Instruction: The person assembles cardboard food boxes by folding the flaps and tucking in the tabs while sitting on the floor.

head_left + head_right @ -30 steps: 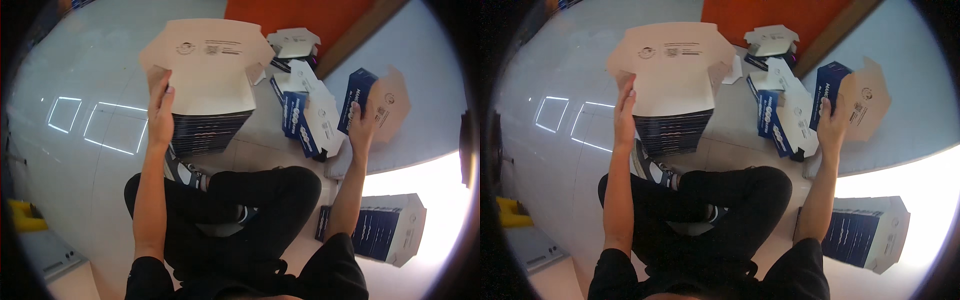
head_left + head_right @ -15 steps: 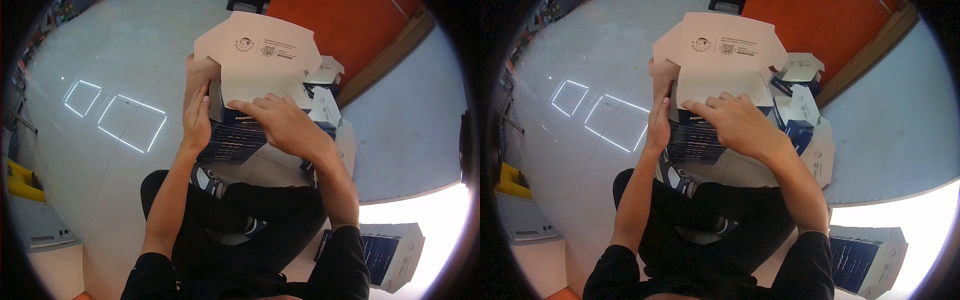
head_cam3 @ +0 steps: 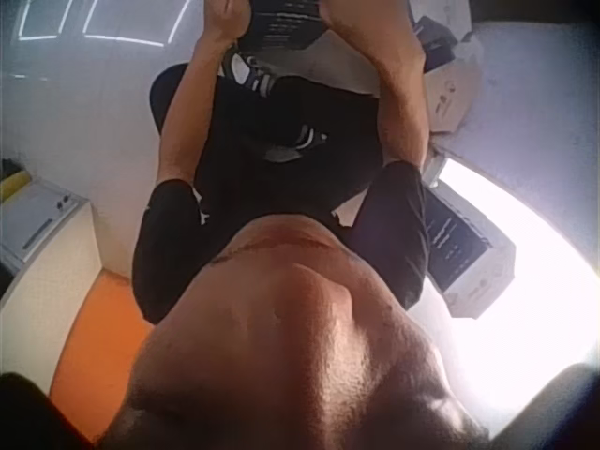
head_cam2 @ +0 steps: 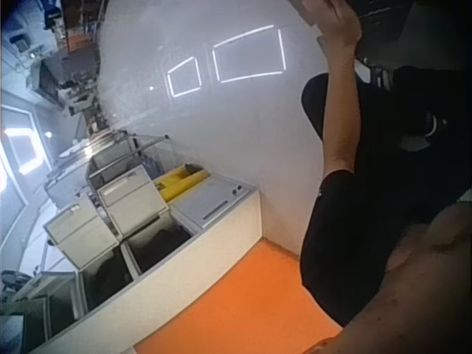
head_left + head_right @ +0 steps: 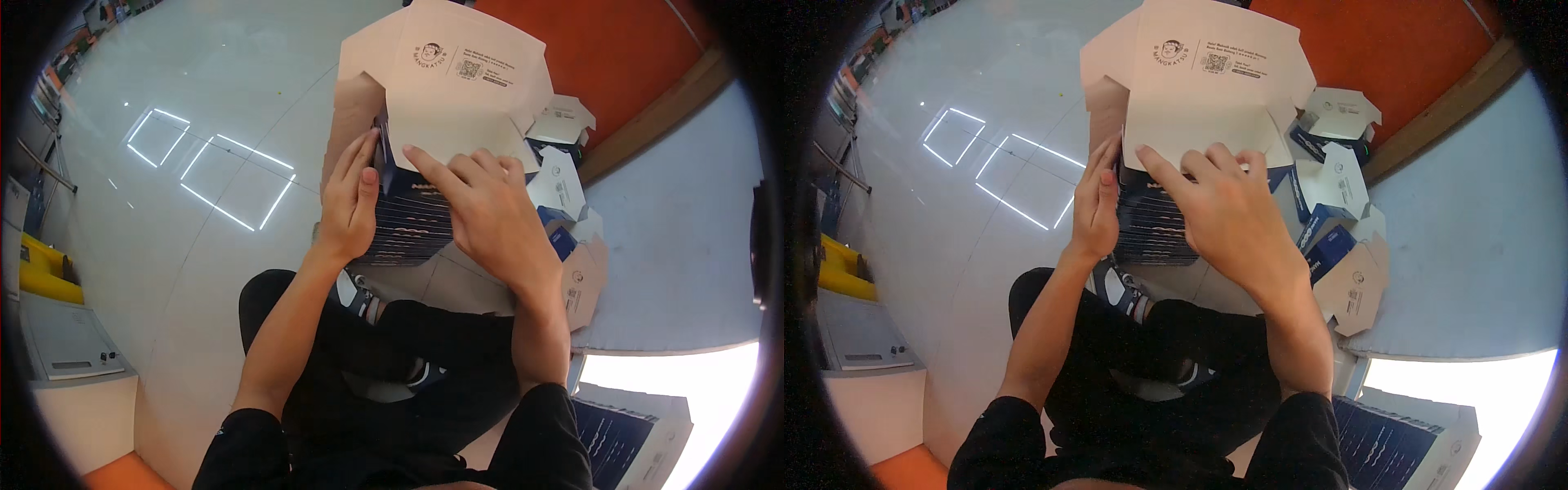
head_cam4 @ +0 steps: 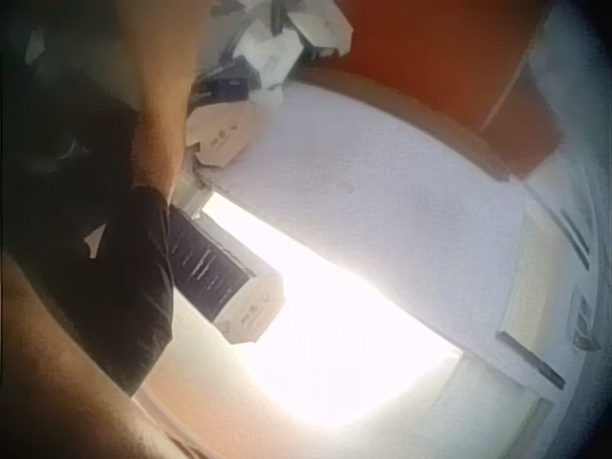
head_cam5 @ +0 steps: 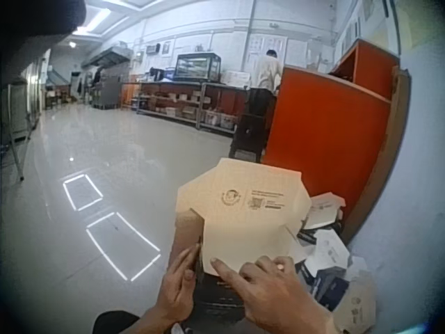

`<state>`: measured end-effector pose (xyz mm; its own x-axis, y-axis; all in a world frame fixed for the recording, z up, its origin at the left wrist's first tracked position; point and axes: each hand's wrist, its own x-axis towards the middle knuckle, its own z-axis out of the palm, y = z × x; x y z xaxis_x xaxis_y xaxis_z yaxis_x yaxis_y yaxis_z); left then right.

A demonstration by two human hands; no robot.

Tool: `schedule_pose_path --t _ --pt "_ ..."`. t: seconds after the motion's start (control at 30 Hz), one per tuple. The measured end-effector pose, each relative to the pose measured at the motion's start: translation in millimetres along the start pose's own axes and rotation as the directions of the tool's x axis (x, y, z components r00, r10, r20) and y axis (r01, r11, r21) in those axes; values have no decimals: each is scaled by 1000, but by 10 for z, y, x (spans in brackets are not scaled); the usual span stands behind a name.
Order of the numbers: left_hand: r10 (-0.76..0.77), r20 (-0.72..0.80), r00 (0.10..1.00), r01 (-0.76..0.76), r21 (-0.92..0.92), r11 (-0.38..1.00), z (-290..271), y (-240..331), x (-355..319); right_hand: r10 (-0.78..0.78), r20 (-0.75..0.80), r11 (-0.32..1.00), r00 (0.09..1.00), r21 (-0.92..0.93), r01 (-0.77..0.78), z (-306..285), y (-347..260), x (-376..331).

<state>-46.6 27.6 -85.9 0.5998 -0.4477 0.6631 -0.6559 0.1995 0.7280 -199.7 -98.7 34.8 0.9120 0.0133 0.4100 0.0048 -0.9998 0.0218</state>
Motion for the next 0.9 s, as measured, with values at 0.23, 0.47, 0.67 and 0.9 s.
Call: schedule_pose_path --t 0.23,0.47,0.67,0.9 --pt "5 -34 999 -2 92 996 42 -41 9 11 1 1000 1000 -28 -11 121 92 -25" --pt "99 -202 974 -113 -61 992 105 68 -1 -56 8 987 998 151 54 285 120 71" --pt "382 153 911 -411 391 824 -103 182 232 -138 -299 943 944 251 217 348 309 -23" --pt "301 444 844 -521 543 658 -237 590 379 735 -35 393 677 836 -384 426 877 -354"
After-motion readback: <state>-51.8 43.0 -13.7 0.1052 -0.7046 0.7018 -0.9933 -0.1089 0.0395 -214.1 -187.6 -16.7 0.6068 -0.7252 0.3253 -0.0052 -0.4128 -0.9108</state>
